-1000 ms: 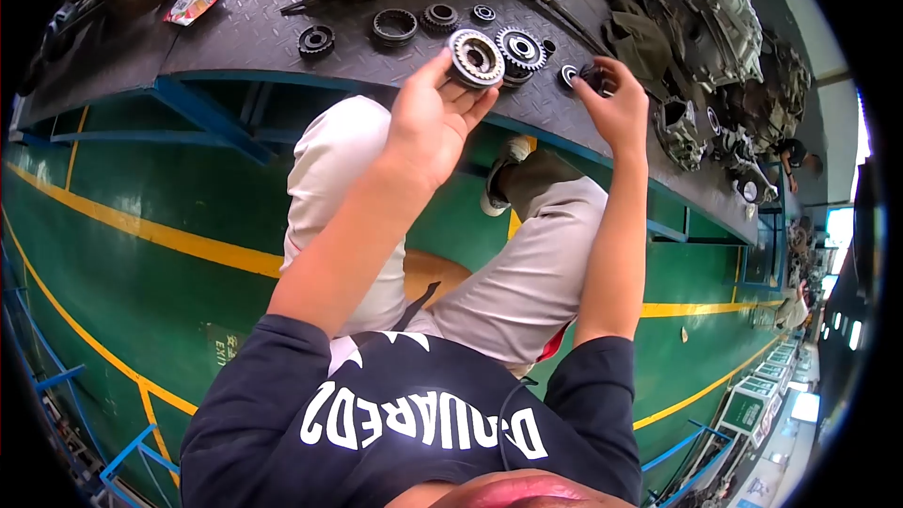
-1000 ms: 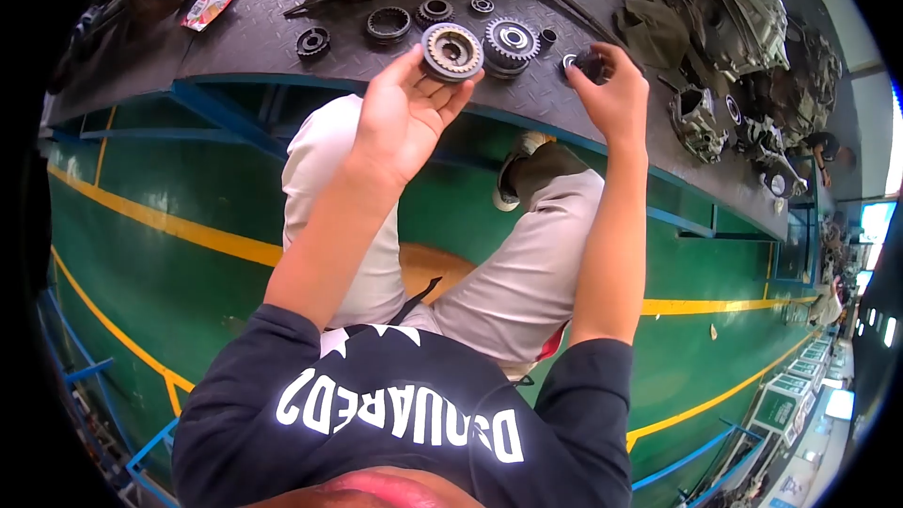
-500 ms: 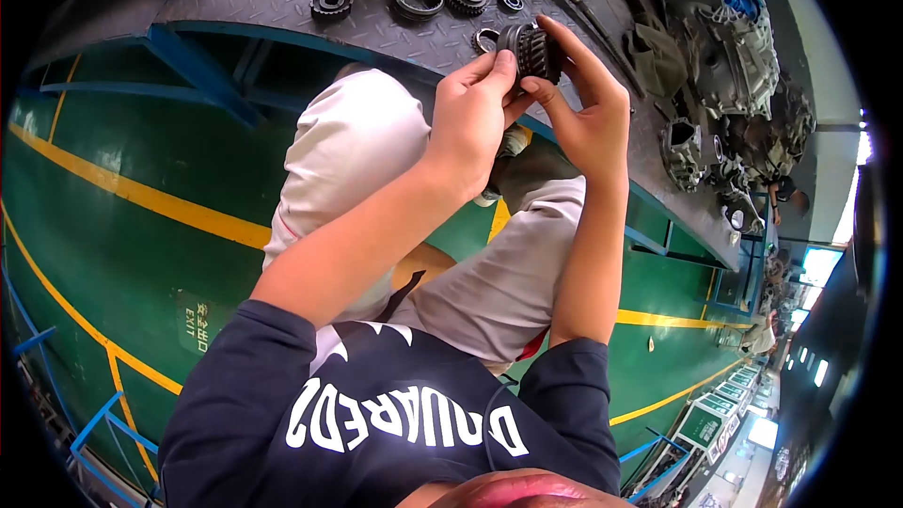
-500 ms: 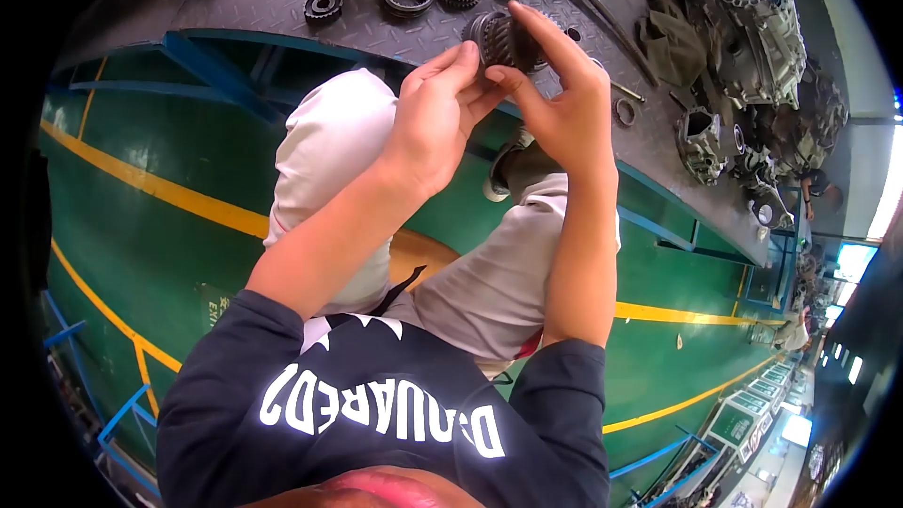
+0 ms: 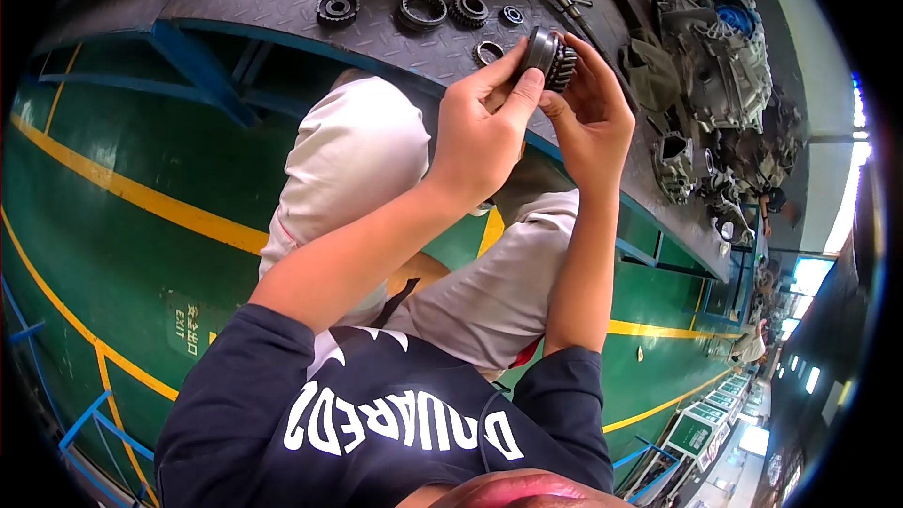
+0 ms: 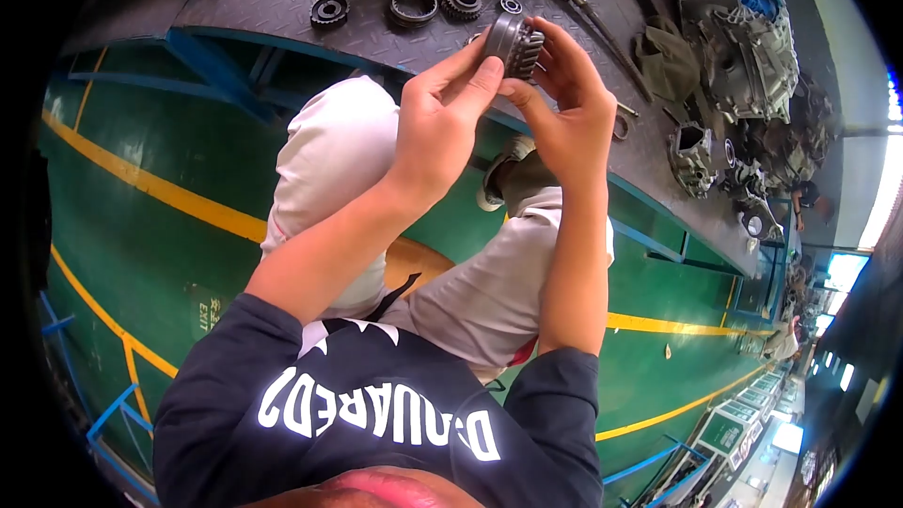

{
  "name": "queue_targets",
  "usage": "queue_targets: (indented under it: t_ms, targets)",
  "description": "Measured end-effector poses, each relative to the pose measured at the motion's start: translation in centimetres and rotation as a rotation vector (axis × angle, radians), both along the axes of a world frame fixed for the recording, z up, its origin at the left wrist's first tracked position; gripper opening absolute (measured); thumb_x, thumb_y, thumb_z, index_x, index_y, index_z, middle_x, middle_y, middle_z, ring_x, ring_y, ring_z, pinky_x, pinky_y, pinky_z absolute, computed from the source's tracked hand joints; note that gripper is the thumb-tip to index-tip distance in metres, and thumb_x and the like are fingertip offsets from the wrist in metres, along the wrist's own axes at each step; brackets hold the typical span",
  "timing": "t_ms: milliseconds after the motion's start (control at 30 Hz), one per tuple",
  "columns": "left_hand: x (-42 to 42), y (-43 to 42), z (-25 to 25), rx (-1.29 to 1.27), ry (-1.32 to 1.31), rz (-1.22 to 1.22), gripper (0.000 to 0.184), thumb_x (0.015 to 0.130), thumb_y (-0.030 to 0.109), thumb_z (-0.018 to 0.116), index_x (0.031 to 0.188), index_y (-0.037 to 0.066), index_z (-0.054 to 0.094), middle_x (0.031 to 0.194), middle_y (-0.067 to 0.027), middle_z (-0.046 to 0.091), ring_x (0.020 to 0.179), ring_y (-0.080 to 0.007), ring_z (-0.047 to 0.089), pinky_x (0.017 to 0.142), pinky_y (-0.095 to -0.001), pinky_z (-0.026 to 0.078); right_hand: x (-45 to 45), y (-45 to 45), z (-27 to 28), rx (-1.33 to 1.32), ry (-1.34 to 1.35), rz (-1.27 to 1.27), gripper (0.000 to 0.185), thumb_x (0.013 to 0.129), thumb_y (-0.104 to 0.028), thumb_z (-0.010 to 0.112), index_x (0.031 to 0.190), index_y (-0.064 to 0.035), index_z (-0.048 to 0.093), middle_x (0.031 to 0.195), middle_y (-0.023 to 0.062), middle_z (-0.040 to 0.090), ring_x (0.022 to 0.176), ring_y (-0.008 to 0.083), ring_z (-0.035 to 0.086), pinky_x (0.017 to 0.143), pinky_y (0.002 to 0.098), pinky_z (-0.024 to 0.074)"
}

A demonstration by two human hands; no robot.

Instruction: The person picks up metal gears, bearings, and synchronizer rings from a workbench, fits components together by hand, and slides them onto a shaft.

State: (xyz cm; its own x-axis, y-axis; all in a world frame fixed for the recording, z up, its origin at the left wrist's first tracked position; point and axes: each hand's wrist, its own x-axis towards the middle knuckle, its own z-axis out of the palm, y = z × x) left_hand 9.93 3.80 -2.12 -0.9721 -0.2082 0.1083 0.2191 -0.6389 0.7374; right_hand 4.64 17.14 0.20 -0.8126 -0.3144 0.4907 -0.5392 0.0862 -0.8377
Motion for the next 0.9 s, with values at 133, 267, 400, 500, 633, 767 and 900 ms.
queue_targets:
  t_ms: [133, 267, 400, 500, 633, 767, 900]
  targets:
    - [-0.4, -0.1, 0.3, 0.104, -0.028, -0.025, 0.045, 0.102, 0.008, 0.068, 0.142, -0.009, 0.058, 0.123, -0.009, 0.071, 0.108, -0.0094, 0.065, 0.093, -0.0229, 0.052, 0.2, -0.4, -0.2, 0.038, 0.001, -0.061, 0.058, 0.084, 0.008, 0.078, 0.14, 0.0021, 0.062, 0.135, 0.0129, 0.066, 0.117, 0.0183, 0.067, 0.098, 0.033, 0.0588]
    - [-0.6, -1.1, 0.6, 0.211, -0.128, -0.085, 0.03, 0.103, 0.012, 0.067, 0.127, -0.005, 0.069, 0.115, -0.0064, 0.072, 0.1, -0.0112, 0.068, 0.09, -0.0266, 0.055, 0.7, -1.4, 0.6, 0.317, 0.288, -0.211, 0.056, 0.082, -0.003, 0.082, 0.135, 0.0007, 0.065, 0.125, 0.0168, 0.066, 0.111, 0.0286, 0.067, 0.094, 0.0372, 0.0564]
    - [-0.4, -1.4, 0.6, 0.204, -0.179, -0.111, 0.025, 0.106, 0.018, 0.064, 0.119, -0.002, 0.071, 0.107, -0.0043, 0.071, 0.098, -0.0117, 0.066, 0.091, -0.0293, 0.055, 0.8, -1.2, 0.7, 0.352, 0.35, -0.213, 0.057, 0.079, -0.008, 0.084, 0.133, -0.0012, 0.066, 0.127, 0.0192, 0.065, 0.112, 0.0347, 0.066, 0.096, 0.0398, 0.0548]
    - [-0.5, -1.4, 0.2, 0.113, -0.14, -0.1, 0.023, 0.107, 0.018, 0.063, 0.116, -0.002, 0.07, 0.108, -0.0046, 0.07, 0.099, -0.0118, 0.066, 0.093, -0.0295, 0.055, 0.6, -0.5, 1.1, 0.263, 0.241, -0.119, 0.057, 0.079, -0.009, 0.084, 0.134, -0.0025, 0.067, 0.13, 0.0193, 0.065, 0.117, 0.0341, 0.065, 0.097, 0.0392, 0.0552]
    - [-0.2, -0.9, 1.1, 0.108, -0.12, -0.082, 0.022, 0.107, 0.018, 0.062, 0.114, -0.002, 0.069, 0.107, -0.0046, 0.069, 0.096, -0.011, 0.065, 0.093, -0.0293, 0.054, 0.5, 0.0, 0.9, 0.216, 0.216, -0.126, 0.055, 0.081, -0.011, 0.082, 0.133, -0.0043, 0.067, 0.134, 0.0192, 0.064, 0.12, 0.0331, 0.065, 0.097, 0.0383, 0.0565]
    - [-0.5, -0.8, 0.3, 0.11, -0.104, -0.102, 0.021, 0.108, 0.018, 0.062, 0.114, -0.001, 0.069, 0.107, -0.0045, 0.069, 0.096, -0.011, 0.064, 0.093, -0.0298, 0.055, 0.9, 0.2, 0.9, 0.265, 0.331, -0.204, 0.054, 0.08, -0.008, 0.083, 0.133, -0.0058, 0.07, 0.133, 0.0164, 0.067, 0.116, 0.027, 0.068, 0.097, 0.0361, 0.0557]
    - [-0.1, -0.6, 0.9, 0.126, -0.119, -0.122, 0.022, 0.108, 0.019, 0.061, 0.115, 0.0, 0.069, 0.108, -0.0044, 0.069, 0.096, -0.0118, 0.065, 0.092, -0.0302, 0.055, 1.1, 0.5, 1.0, 0.26, 0.334, -0.225, 0.053, 0.079, -0.009, 0.083, 0.13, -0.0055, 0.07, 0.132, 0.0171, 0.066, 0.118, 0.0301, 0.067, 0.098, 0.0384, 0.0554]
